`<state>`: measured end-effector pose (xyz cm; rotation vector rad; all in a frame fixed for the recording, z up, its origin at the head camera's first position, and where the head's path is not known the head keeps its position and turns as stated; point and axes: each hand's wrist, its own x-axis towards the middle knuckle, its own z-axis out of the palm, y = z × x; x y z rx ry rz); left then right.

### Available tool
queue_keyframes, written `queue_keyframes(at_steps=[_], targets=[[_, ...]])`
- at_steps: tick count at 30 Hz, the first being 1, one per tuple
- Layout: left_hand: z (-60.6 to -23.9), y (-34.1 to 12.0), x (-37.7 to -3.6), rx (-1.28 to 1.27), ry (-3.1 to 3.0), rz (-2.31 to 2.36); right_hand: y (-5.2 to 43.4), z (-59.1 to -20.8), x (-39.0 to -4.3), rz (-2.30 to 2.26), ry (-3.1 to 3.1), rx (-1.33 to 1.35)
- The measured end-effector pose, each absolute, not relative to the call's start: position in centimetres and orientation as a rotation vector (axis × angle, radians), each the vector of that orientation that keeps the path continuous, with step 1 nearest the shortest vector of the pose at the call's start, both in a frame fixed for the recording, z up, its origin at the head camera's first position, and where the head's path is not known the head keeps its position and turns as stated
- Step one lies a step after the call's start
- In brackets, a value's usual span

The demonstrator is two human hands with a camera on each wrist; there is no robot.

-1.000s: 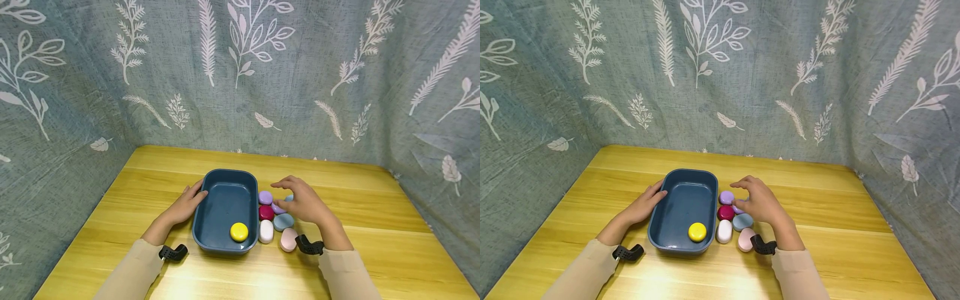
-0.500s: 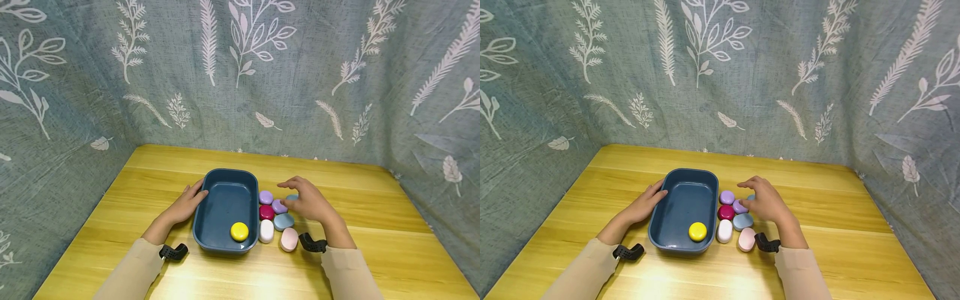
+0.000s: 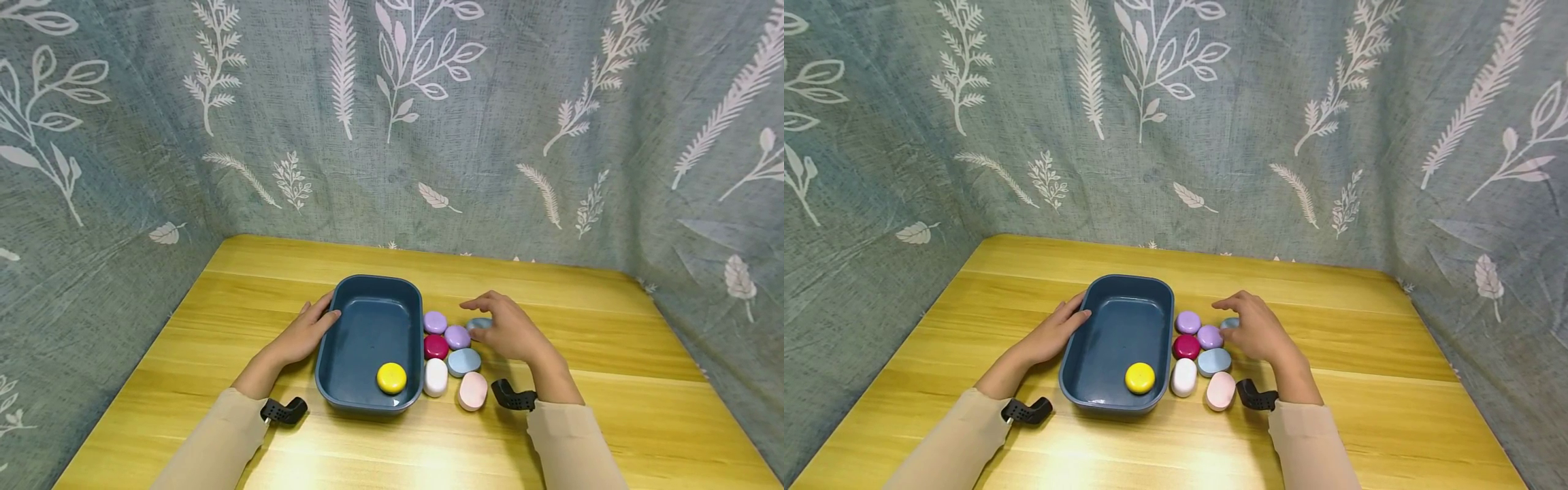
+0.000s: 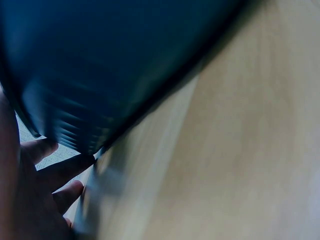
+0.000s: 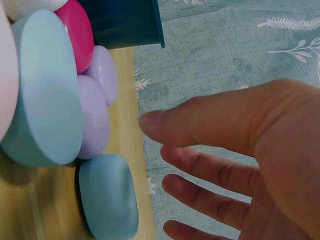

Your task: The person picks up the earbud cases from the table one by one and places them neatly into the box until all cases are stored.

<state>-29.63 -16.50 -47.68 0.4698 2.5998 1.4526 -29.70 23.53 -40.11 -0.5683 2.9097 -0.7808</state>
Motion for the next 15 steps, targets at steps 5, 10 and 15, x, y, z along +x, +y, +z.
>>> queue_keyframes(at_steps=[5,10,15], targets=[[-47.68,-16.49,-29.65,0.467,2.598,1.457,23.77,-40.28,-29.87,-0.763,2.884,-0.513],[-47.68,-16.49,-29.70,0.475,2.596,1.459,24.09,-40.53,-30.07,-0.751,2.880,-0.488],[-47.72,-16.53,-29.69,0.473,2.597,1.457,24.48,-40.86,-30.25,-0.727,2.873,-0.474]])
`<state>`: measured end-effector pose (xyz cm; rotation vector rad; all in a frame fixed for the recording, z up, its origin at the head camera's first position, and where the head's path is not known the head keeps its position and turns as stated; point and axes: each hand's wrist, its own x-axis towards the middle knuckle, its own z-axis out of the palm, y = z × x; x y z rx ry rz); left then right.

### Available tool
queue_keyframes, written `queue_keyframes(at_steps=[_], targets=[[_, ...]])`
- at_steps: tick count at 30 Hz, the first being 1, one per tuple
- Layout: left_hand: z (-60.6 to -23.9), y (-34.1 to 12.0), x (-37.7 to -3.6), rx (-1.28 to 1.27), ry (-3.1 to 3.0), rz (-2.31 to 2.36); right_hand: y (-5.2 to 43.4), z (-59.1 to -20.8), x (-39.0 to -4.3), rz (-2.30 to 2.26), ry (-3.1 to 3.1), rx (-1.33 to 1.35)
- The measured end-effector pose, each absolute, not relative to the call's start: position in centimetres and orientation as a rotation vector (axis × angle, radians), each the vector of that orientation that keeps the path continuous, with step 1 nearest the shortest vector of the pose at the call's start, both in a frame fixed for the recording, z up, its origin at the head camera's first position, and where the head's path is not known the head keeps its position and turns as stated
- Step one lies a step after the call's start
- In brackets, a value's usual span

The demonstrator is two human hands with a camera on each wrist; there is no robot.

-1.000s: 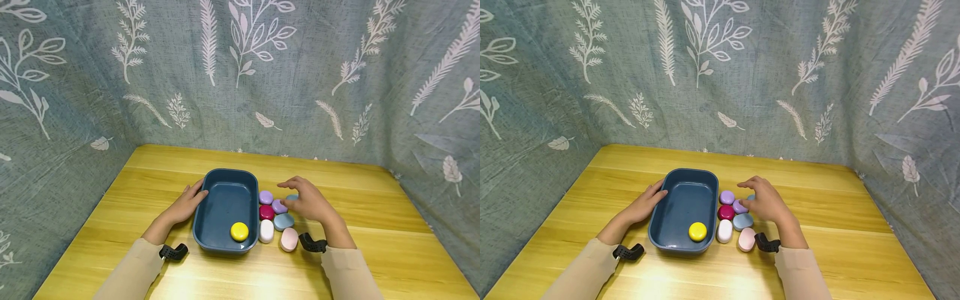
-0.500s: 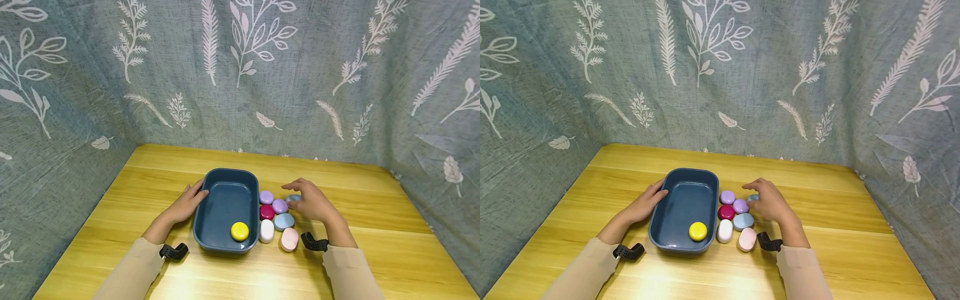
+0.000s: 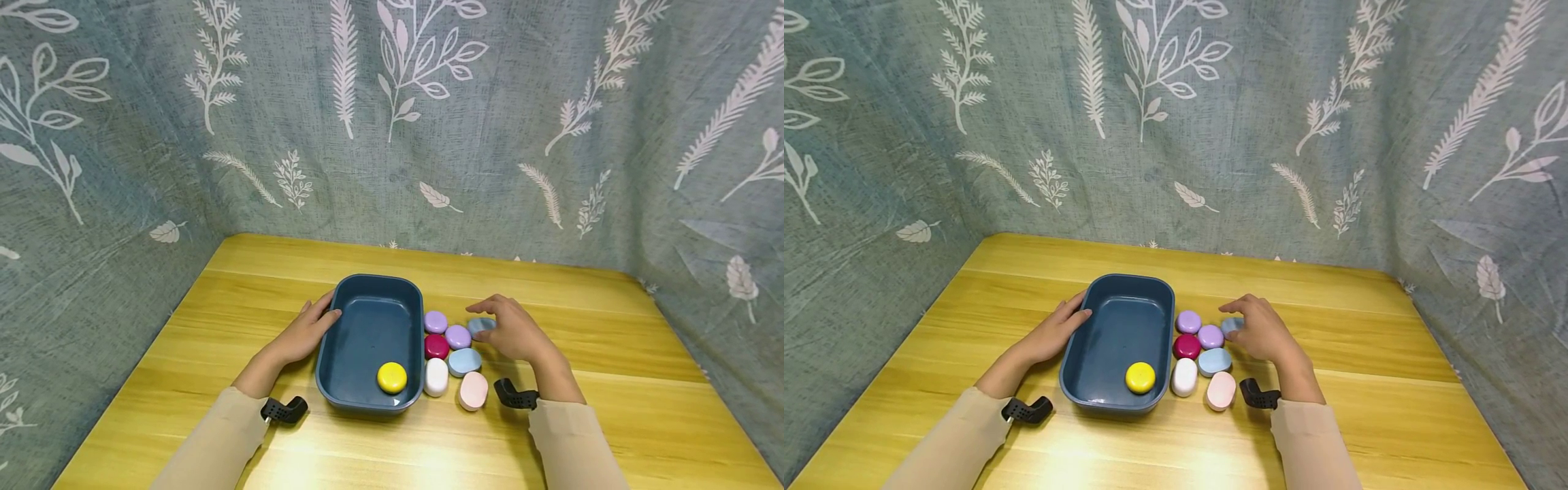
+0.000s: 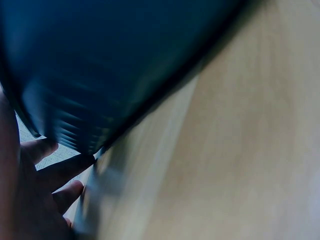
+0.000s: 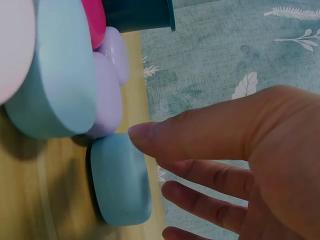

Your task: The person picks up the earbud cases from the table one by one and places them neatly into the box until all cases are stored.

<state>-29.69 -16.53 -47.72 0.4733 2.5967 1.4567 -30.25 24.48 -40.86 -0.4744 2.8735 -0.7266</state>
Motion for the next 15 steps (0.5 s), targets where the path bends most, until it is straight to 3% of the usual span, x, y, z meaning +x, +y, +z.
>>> queue_keyframes(at_steps=[15], targets=[[-47.63,-16.52,-29.63,0.445,2.592,1.457,24.82,-41.62,-30.70,-0.692,2.836,-0.441]])
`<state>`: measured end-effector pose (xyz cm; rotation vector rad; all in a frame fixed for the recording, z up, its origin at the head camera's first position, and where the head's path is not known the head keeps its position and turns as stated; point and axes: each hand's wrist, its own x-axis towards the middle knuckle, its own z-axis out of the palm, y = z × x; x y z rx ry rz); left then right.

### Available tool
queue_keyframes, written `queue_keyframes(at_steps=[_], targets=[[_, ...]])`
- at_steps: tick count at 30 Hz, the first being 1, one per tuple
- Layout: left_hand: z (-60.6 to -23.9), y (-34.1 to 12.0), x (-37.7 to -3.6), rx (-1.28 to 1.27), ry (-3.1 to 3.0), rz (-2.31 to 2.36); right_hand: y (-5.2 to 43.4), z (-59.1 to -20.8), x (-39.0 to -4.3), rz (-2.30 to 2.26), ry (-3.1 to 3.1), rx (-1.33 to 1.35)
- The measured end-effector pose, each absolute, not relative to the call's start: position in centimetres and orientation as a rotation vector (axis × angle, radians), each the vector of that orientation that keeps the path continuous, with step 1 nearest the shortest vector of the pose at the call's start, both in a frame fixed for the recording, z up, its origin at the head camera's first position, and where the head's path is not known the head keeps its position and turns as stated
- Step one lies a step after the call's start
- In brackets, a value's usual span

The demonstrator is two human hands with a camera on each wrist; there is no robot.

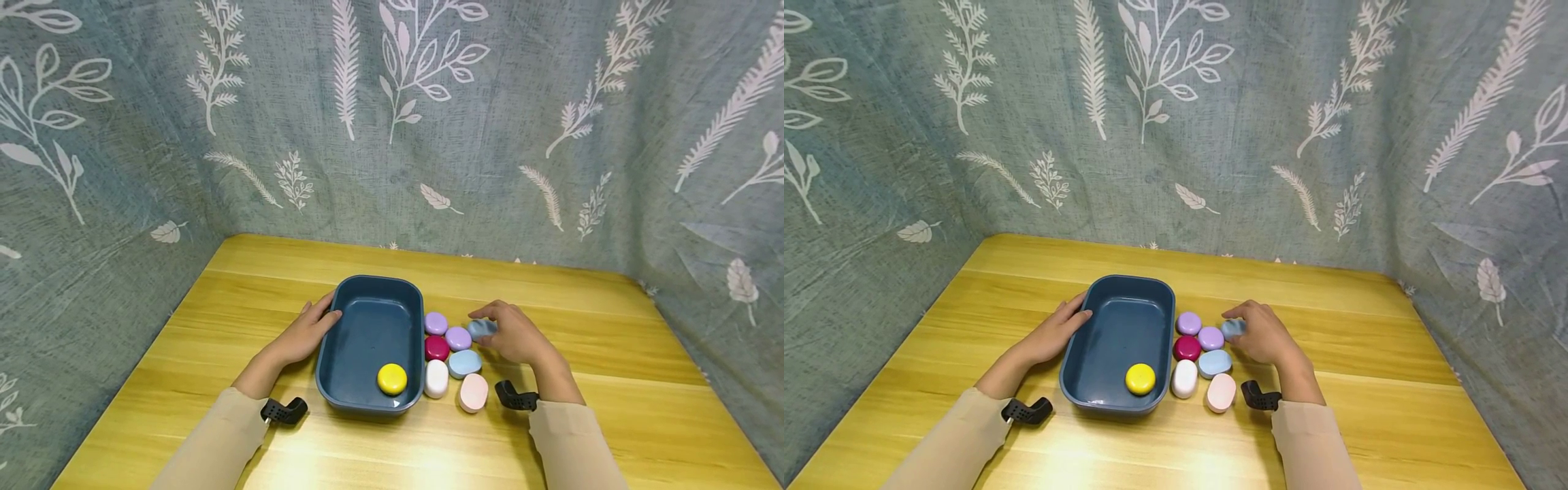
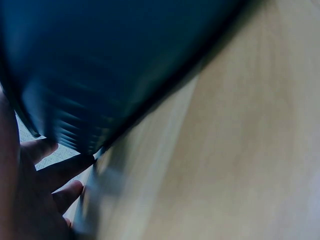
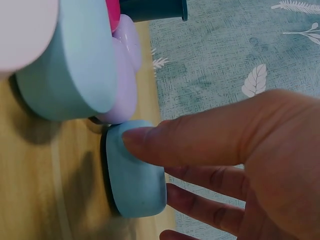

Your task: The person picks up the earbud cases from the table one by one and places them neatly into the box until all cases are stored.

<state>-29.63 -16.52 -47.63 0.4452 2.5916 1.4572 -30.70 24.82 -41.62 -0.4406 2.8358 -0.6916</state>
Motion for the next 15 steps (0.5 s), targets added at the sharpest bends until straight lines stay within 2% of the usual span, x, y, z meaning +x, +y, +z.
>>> queue_keyframes(at_steps=[15], targets=[[-47.63,-16.49,-29.69,0.483,2.595,1.460,24.87,-42.13,-31.17,-0.676,2.849,-0.418]])
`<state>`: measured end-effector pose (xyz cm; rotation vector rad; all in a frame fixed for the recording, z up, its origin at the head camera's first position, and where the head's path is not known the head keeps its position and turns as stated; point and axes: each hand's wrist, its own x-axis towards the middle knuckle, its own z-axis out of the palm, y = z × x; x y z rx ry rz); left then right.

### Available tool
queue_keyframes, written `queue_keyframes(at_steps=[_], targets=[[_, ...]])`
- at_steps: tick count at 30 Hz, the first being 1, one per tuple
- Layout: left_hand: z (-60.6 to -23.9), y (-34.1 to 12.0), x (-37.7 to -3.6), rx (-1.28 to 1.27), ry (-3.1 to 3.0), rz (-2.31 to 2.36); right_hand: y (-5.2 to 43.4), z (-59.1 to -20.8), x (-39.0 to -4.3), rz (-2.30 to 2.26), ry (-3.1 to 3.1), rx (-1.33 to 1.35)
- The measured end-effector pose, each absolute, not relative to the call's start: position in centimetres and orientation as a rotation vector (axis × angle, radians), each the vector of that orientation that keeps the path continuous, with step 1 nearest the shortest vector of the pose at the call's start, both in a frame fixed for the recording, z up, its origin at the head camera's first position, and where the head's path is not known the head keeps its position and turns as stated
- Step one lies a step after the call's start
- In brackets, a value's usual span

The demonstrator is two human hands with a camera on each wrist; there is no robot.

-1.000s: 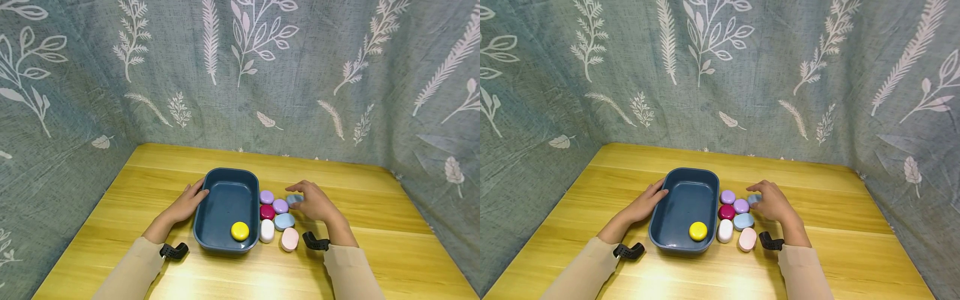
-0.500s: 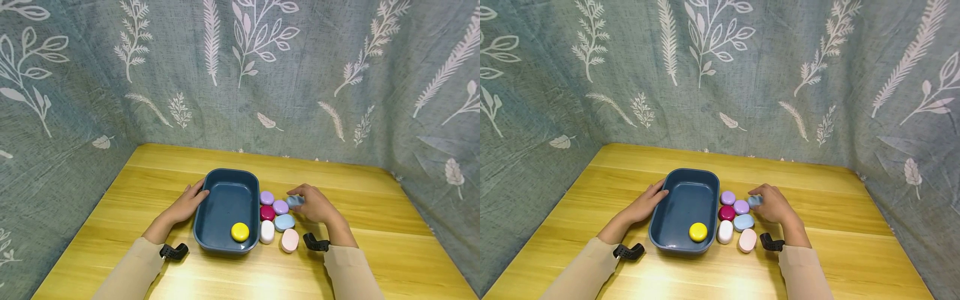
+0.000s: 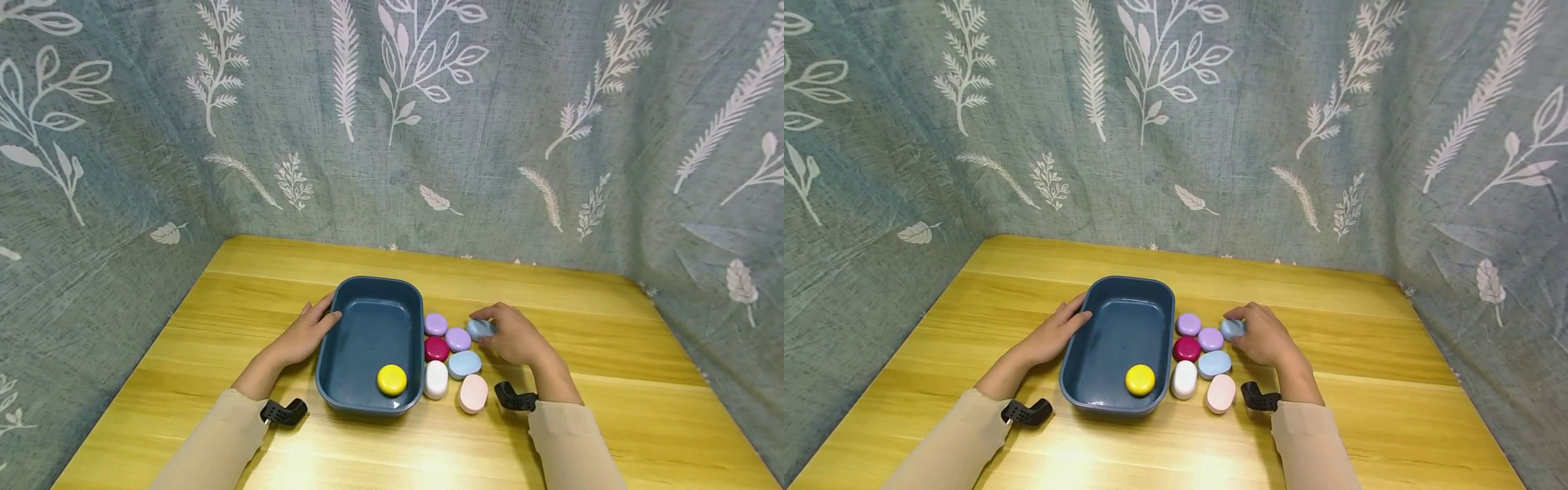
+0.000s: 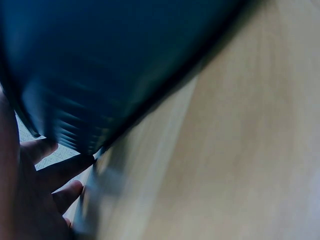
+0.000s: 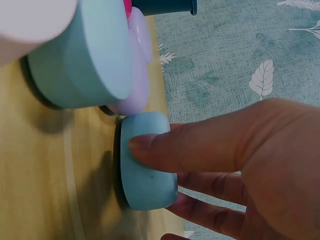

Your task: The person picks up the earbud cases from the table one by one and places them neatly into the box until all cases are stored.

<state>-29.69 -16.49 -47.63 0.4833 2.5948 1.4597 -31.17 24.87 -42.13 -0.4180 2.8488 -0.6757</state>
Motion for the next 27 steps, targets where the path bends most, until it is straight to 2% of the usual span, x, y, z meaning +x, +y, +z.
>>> queue_keyframes(at_steps=[27], targets=[[-47.60,-16.36,-29.80,0.478,2.604,1.454,25.23,-42.51,-31.46,-0.660,2.858,-0.398]])
